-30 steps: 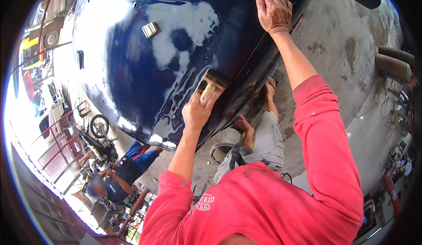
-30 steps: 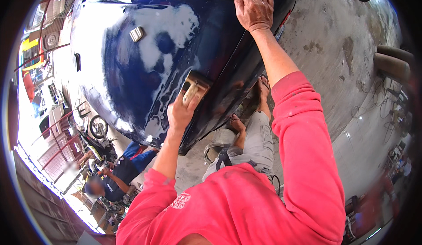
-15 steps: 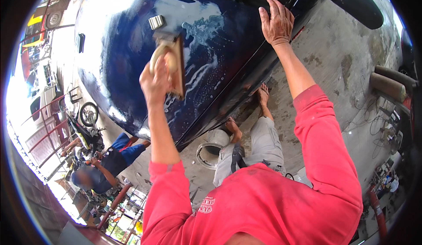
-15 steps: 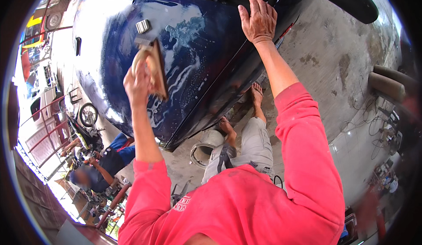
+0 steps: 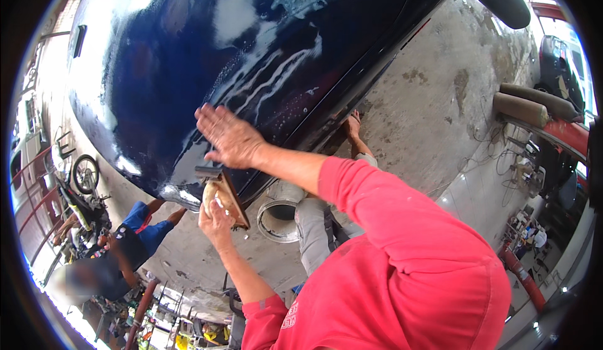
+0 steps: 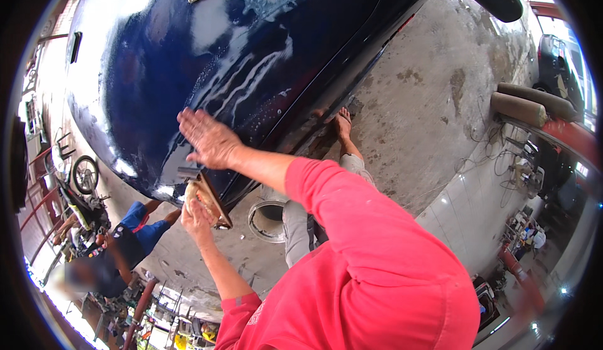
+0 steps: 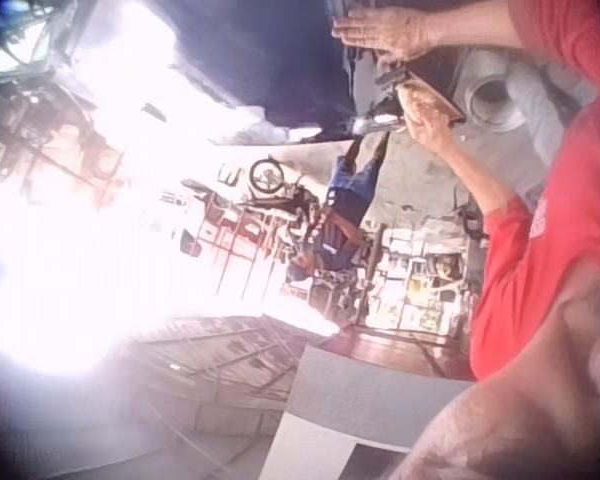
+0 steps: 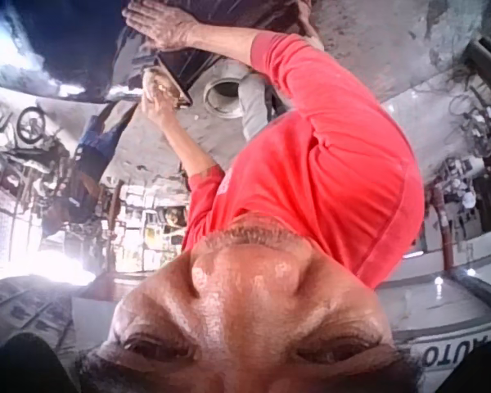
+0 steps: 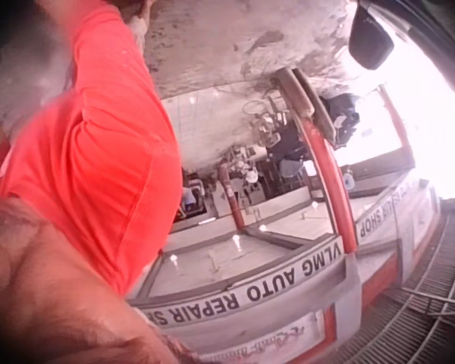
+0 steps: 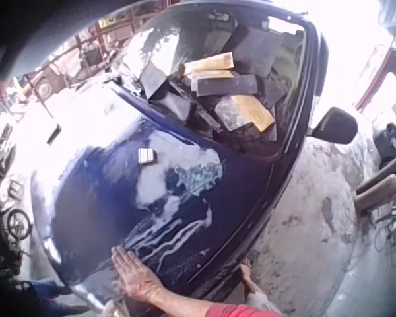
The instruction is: The person uses a sanding block to rub the hood of a dark blue car in a garage. They repeatedly dip the block into a bucket of liquid and continue buffing the surface. Other people are visible in the background.
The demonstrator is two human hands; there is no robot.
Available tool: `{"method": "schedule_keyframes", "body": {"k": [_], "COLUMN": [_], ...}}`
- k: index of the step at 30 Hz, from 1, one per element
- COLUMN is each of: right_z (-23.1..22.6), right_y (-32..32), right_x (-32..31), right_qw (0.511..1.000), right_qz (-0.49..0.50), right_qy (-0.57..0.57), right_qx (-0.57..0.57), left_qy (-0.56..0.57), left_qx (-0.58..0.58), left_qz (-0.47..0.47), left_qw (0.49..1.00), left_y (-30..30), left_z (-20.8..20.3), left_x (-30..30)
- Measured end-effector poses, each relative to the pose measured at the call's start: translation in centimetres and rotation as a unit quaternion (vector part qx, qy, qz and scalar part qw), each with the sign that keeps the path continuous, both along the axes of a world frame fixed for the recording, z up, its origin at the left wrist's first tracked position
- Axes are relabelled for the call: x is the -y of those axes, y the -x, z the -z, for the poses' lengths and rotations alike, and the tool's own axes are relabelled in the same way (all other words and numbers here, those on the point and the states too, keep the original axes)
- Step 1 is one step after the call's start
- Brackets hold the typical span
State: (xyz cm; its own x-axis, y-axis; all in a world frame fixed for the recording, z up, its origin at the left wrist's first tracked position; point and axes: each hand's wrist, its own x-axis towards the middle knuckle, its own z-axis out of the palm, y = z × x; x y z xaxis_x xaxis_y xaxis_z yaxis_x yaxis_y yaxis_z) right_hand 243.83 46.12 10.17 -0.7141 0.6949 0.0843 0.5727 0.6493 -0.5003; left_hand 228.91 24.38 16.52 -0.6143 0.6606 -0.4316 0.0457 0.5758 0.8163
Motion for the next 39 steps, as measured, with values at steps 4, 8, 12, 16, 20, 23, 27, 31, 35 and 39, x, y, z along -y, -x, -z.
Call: {"method": "schedule_keyframes", "body": {"k": [4, 8, 12, 16, 20, 23, 27, 31, 35, 39], "right_z": [0.4, -0.9, -1.1, 0.8, 1.4, 1.6, 3.4, 3.2, -0.5, -4.5], "right_y": [2.2, -8.2, -18.8, -18.2, -11.4, -5.7, 3.4, 9.7, 7.4, -2.6], "right_x": [5.4, 2.0, -7.2, -9.6, -5.4, -0.8, 8.4, 15.9, 15.4, 9.7], "right_qw": [0.995, 0.993, 0.929, 0.886, 0.907, 0.942, 1.000, 0.965, 0.901, 0.921], "right_qz": [-0.049, 0.094, 0.329, 0.402, 0.345, 0.247, -0.021, -0.240, -0.129, -0.062], "right_qy": [0.016, -0.041, -0.155, -0.185, -0.196, -0.178, -0.014, 0.019, 0.402, 0.349], "right_qx": [-0.085, -0.051, 0.067, 0.137, 0.140, 0.139, 0.008, 0.103, -0.104, -0.159], "left_qy": [-0.014, -0.009, 0.018, 0.008, -0.007, -0.005, 0.018, 0.029, -0.153, -0.263], "left_qx": [0.024, -0.011, 0.013, 0.039, 0.074, 0.082, 0.031, 0.024, 0.151, 0.315], "left_qz": [-0.032, -0.002, 0.002, 0.010, -0.013, -0.036, -0.050, -0.168, -0.347, -0.402], "left_qw": [0.999, 1.000, 1.000, 0.999, 0.997, 0.996, 0.998, 0.985, 0.913, 0.819], "left_y": [2.7, 4.4, 4.4, 3.1, 1.7, 1.0, 0.7, 0.1, -1.8, -5.7], "left_z": [-0.4, 0.6, 2.1, 3.1, 3.9, 4.4, 4.5, 2.9, 1.3, 0.5], "left_x": [5.0, 8.9, 11.0, 11.3, 11.6, 12.5, 14.9, 17.4, 15.8, 9.1]}}
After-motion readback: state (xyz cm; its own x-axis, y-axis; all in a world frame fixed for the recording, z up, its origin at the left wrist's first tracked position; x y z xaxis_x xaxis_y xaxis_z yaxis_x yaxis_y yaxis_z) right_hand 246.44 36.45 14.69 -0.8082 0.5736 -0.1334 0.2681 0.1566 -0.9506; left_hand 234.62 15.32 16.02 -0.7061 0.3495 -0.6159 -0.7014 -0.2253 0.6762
